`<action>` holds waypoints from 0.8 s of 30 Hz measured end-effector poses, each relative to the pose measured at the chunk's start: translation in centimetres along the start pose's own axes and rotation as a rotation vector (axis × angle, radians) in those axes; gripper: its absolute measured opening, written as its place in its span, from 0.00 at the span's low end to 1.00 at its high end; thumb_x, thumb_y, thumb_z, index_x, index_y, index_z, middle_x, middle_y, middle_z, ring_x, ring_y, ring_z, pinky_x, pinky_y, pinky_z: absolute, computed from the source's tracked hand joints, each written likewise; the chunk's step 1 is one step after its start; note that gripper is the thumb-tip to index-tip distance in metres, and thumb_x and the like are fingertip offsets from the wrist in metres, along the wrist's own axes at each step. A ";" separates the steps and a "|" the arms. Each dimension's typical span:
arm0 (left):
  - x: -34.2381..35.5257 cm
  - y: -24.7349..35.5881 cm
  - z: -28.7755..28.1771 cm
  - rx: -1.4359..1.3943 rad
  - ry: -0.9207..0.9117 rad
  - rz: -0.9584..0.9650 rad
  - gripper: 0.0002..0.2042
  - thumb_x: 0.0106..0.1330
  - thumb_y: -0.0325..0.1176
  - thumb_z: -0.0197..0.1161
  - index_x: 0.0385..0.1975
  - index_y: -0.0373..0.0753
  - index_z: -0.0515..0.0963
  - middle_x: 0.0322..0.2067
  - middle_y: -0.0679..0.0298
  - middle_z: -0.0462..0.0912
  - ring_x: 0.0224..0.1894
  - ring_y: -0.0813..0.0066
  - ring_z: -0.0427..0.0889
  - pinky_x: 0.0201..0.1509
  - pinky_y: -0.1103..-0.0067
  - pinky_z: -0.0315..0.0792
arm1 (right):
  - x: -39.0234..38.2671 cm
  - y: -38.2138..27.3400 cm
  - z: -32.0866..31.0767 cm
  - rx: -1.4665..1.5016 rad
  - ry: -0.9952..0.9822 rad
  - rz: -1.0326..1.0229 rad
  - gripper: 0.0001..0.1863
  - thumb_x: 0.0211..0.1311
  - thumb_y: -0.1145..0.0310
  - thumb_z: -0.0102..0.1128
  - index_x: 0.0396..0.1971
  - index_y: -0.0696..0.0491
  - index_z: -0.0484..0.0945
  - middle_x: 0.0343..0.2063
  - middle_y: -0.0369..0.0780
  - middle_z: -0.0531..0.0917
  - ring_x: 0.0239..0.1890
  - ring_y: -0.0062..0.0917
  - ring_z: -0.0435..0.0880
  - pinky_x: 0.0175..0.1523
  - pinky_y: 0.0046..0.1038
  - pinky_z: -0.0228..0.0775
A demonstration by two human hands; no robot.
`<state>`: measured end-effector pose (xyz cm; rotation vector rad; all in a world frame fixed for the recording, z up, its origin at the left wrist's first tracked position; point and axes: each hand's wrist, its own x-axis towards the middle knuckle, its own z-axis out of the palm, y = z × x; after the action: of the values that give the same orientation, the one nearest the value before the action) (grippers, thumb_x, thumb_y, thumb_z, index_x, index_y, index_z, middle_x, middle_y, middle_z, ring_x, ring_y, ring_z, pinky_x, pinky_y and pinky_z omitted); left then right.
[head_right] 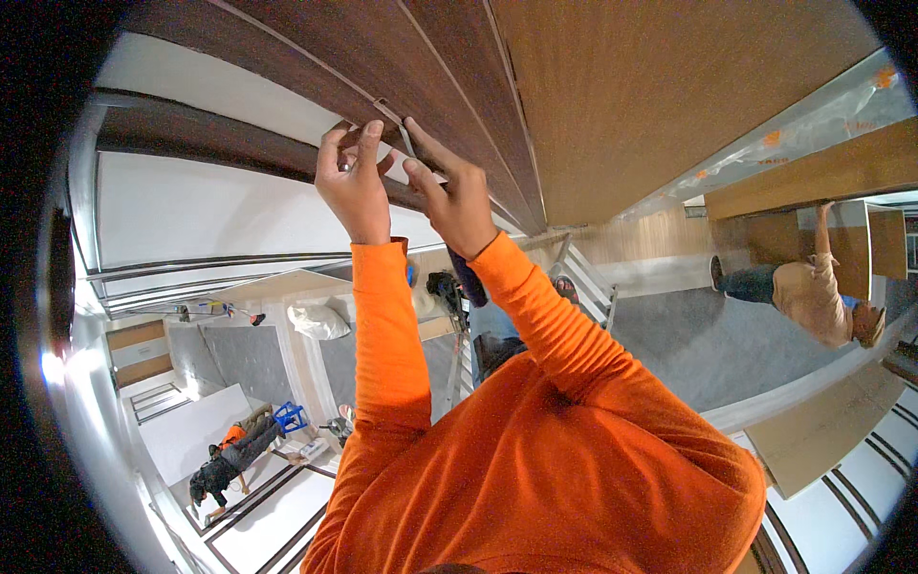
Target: The person uses a utility knife to trim excess edge banding from a wooden panel, moving the blade along the length of the edge and then removing small fragments by hand.
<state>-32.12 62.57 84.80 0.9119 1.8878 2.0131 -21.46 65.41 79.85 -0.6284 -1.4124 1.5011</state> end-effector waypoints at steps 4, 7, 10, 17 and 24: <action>0.0 0.0 0.2 -0.006 0.036 0.002 0.17 0.65 0.34 0.74 0.46 0.30 0.80 0.39 0.60 0.85 0.36 0.79 0.83 0.31 0.82 0.82 | -0.3 -1.3 0.6 0.191 -0.004 0.195 0.25 0.72 0.68 0.60 0.68 0.52 0.74 0.35 0.36 0.88 0.20 0.11 0.71 0.26 0.21 0.68; 0.2 -0.1 0.1 0.015 0.036 0.005 0.17 0.65 0.36 0.74 0.46 0.30 0.80 0.39 0.59 0.85 0.37 0.79 0.83 0.32 0.81 0.83 | -0.1 -1.7 0.3 0.259 -0.030 0.220 0.25 0.73 0.68 0.59 0.69 0.51 0.73 0.28 0.33 0.84 0.19 0.09 0.67 0.22 0.19 0.62; 0.1 -0.1 0.1 -0.005 0.036 -0.005 0.18 0.65 0.37 0.74 0.47 0.31 0.80 0.40 0.59 0.85 0.37 0.78 0.83 0.33 0.80 0.83 | 0.2 -1.6 -0.4 0.281 -0.081 0.230 0.25 0.73 0.67 0.60 0.69 0.50 0.73 0.26 0.32 0.82 0.19 0.09 0.68 0.22 0.19 0.62; 0.1 0.4 0.2 -0.022 0.018 -0.011 0.19 0.66 0.34 0.73 0.50 0.30 0.76 0.39 0.61 0.79 0.36 0.79 0.78 0.33 0.79 0.85 | 0.4 -1.4 -1.1 0.259 -0.133 0.255 0.26 0.73 0.67 0.60 0.69 0.47 0.73 0.26 0.31 0.82 0.19 0.09 0.68 0.23 0.19 0.62; -0.2 0.2 0.3 0.009 0.015 0.008 0.19 0.65 0.36 0.74 0.47 0.29 0.78 0.39 0.60 0.83 0.37 0.79 0.81 0.33 0.80 0.84 | 0.0 -1.5 -0.2 0.182 -0.021 0.172 0.24 0.73 0.66 0.61 0.67 0.50 0.75 0.20 0.31 0.80 0.17 0.09 0.69 0.20 0.20 0.61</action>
<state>-31.80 62.67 84.93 0.9104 1.9048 2.0231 -20.82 65.31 81.27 -0.6345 -1.2454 1.7538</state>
